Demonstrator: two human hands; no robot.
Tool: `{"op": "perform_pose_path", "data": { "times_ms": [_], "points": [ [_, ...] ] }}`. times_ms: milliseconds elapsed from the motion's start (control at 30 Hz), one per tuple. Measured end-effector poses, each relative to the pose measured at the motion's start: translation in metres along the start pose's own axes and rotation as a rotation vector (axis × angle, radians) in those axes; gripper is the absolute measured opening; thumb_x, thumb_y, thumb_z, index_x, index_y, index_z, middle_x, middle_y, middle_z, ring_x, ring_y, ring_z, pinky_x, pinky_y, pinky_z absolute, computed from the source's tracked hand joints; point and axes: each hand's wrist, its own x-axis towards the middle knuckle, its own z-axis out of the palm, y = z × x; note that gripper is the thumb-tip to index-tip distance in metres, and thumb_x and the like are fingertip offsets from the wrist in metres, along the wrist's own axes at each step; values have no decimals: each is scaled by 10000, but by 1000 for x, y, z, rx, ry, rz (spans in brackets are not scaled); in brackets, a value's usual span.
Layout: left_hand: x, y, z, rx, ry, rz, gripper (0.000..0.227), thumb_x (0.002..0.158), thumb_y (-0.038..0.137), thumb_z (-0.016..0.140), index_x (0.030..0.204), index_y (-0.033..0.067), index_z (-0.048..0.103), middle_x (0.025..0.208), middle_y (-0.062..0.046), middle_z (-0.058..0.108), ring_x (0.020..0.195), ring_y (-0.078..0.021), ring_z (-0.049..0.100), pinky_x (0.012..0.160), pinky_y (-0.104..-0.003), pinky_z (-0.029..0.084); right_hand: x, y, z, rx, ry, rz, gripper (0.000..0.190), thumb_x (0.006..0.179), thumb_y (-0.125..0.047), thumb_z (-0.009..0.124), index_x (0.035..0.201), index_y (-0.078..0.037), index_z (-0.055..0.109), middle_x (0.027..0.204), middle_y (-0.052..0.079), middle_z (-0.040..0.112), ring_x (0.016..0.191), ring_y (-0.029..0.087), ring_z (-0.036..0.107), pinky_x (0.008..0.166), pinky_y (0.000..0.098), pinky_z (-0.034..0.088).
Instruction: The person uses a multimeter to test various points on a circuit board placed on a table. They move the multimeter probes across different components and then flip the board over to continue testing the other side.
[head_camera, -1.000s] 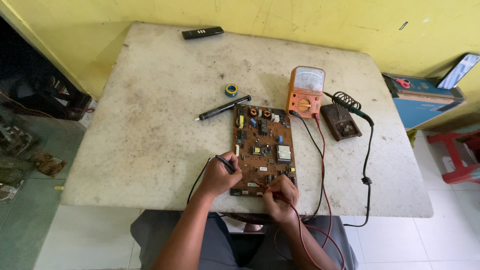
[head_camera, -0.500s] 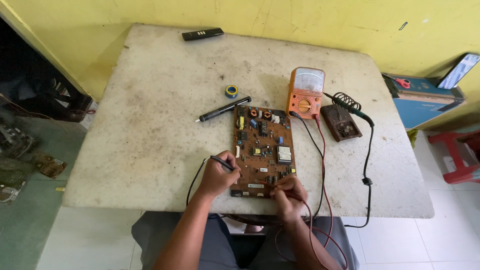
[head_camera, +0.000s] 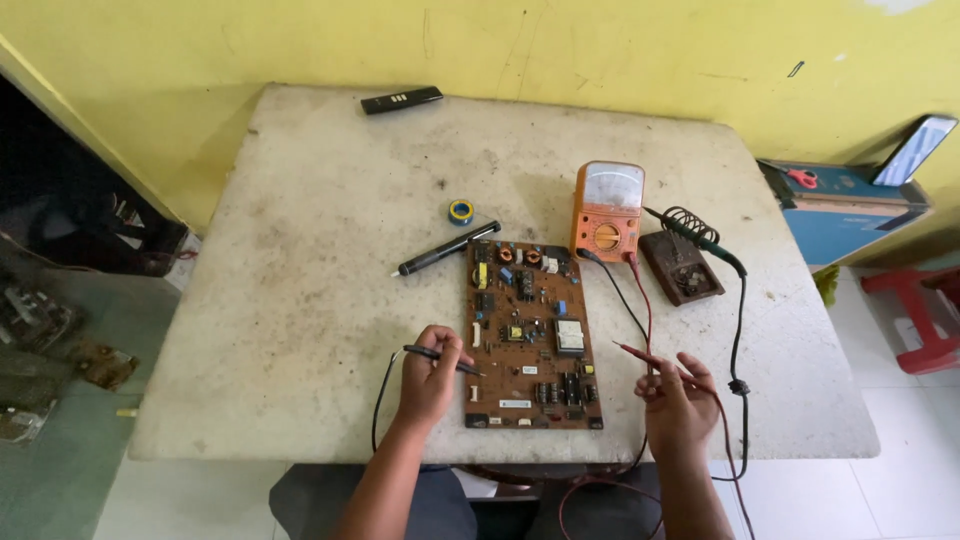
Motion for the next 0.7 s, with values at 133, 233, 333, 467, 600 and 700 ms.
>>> {"op": "perform_pose_path", "data": {
  "times_ms": [133, 233, 333, 467, 600, 700],
  "points": [
    [-1, -2, 1, 109, 93, 60, 335, 1018, 414, 505, 997, 106, 634, 724, -72, 753, 667, -190, 748, 611, -322, 593, -3, -34, 2, -270, 66, -91, 54, 1055, -26, 601, 1043, -56, 558, 854, 248, 685, 574, 259, 634, 574, 365, 554],
    [-4, -10, -4, 69, 200, 94, 224, 1017, 285, 542, 997, 78, 626, 757, -97, 770, 640, -195, 743, 599, -305, 621, 5, -51, -11, -507, 73, -204, 88, 1077, -26, 604, 1037, 21, 542, 731, 248, 669, 607, 287, 671, 606, 375, 599],
    [0, -20, -21, 125, 352, 124, 171, 1003, 209, 595, 973, 46, 638, 814, -111, 781, 664, -200, 767, 621, -291, 640, 11, -69, -17, -710, 113, -230, 122, 1065, -55, 639, 1051, 49, 578, 759, 247, 685, 658, 294, 690, 667, 375, 593],
    [11, 0, -47, 479, 450, 208, 201, 990, 235, 632, 925, 70, 728, 860, -57, 786, 802, -159, 760, 691, -283, 602, 19, -86, -12, -1087, 214, -114, 166, 1016, -176, 698, 1047, -13, 681, 784, 162, 765, 727, 254, 751, 756, 342, 558],
    [26, 14, -56, 505, 450, 280, 184, 942, 208, 713, 924, 33, 766, 877, -73, 798, 811, -162, 768, 752, -287, 628, 30, -78, -12, -1110, 199, -146, 115, 998, -112, 704, 1033, -3, 702, 794, 175, 762, 704, 255, 735, 728, 352, 574],
    [36, 2, -60, 529, 412, 118, 194, 883, 285, 771, 873, 93, 790, 818, -26, 814, 772, -104, 767, 752, -247, 587, 38, -77, -3, -1289, 209, -30, 154, 989, -222, 677, 1016, -75, 712, 743, 111, 800, 828, 216, 750, 858, 343, 517]
  ]
}}
